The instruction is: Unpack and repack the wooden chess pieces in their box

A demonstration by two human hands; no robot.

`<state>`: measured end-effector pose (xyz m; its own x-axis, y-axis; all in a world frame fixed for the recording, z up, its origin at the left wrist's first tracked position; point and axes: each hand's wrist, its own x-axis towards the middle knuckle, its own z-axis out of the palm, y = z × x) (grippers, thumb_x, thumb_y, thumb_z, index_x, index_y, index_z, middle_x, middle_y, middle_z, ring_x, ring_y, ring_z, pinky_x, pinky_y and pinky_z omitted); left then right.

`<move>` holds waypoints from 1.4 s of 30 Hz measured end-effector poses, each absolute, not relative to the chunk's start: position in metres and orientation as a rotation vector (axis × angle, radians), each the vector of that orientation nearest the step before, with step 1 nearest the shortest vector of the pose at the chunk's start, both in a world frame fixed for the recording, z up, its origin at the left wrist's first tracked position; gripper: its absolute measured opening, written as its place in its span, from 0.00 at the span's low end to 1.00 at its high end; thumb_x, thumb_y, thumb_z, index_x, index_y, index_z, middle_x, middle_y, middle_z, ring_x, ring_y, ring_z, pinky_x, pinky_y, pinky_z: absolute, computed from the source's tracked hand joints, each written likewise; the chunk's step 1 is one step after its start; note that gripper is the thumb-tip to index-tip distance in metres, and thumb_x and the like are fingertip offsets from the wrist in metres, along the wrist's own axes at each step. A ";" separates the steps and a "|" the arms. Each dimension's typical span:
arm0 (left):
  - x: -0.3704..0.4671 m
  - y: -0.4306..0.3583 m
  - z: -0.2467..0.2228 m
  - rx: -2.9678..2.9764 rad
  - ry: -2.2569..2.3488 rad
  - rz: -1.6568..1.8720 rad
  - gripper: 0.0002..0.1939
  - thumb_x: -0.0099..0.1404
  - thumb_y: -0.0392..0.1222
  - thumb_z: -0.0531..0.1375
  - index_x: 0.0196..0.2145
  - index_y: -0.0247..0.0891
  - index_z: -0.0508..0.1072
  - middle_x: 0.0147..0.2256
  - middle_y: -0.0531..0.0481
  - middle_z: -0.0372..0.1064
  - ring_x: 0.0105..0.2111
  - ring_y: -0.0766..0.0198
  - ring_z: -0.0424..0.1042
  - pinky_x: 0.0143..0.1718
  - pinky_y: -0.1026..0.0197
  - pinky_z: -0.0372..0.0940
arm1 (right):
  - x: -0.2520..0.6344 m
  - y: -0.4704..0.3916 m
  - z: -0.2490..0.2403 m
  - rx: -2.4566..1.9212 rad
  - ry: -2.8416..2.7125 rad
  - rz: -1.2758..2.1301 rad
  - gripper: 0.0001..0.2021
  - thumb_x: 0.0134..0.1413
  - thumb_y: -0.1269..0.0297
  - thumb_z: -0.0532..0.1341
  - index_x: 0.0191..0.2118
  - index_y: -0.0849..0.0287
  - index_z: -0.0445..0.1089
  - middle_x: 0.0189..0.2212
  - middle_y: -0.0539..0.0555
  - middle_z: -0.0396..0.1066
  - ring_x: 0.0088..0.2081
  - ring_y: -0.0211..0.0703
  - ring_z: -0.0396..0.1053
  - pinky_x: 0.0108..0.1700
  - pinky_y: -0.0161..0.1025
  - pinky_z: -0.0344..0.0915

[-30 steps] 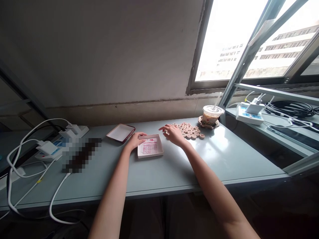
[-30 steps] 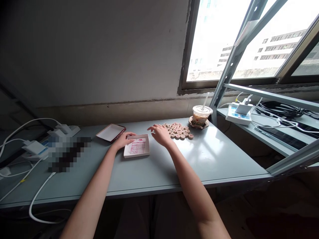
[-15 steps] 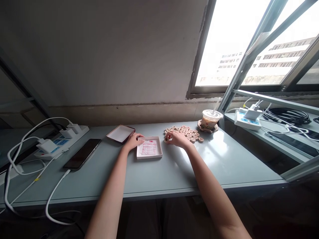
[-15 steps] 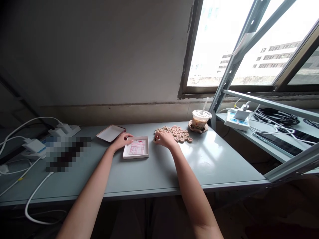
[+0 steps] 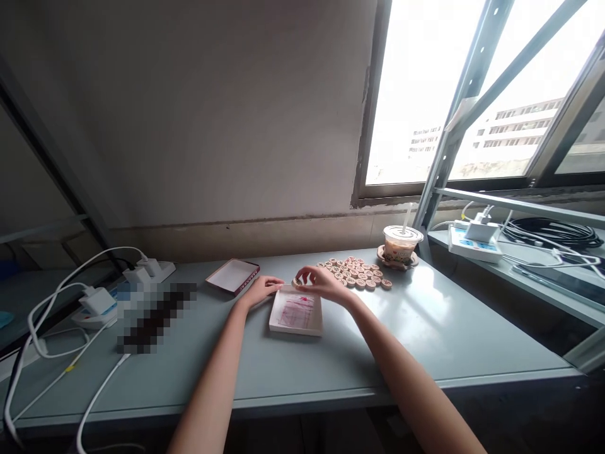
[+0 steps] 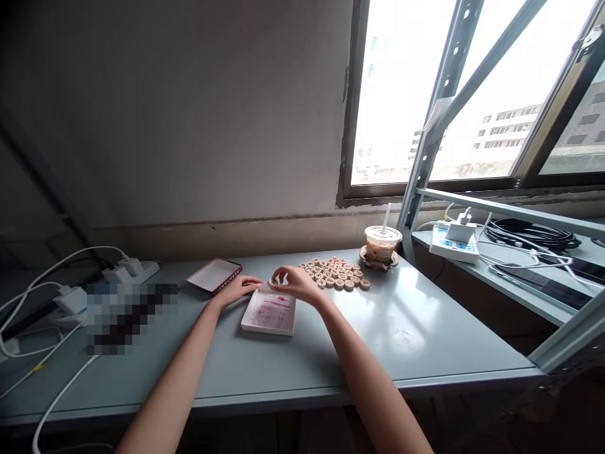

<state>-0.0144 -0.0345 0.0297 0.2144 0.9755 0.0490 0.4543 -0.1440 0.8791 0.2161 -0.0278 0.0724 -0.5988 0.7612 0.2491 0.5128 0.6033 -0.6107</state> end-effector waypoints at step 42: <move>0.012 -0.033 0.021 1.998 1.439 0.816 0.17 0.58 0.50 0.56 0.37 0.35 0.74 0.41 0.43 0.71 0.40 0.58 0.69 0.42 0.60 0.63 | 0.216 -0.026 0.063 -0.939 -2.623 0.273 0.11 0.52 0.65 0.63 0.43 0.53 0.73 0.36 0.52 0.70 0.34 0.38 0.67 0.35 0.33 0.56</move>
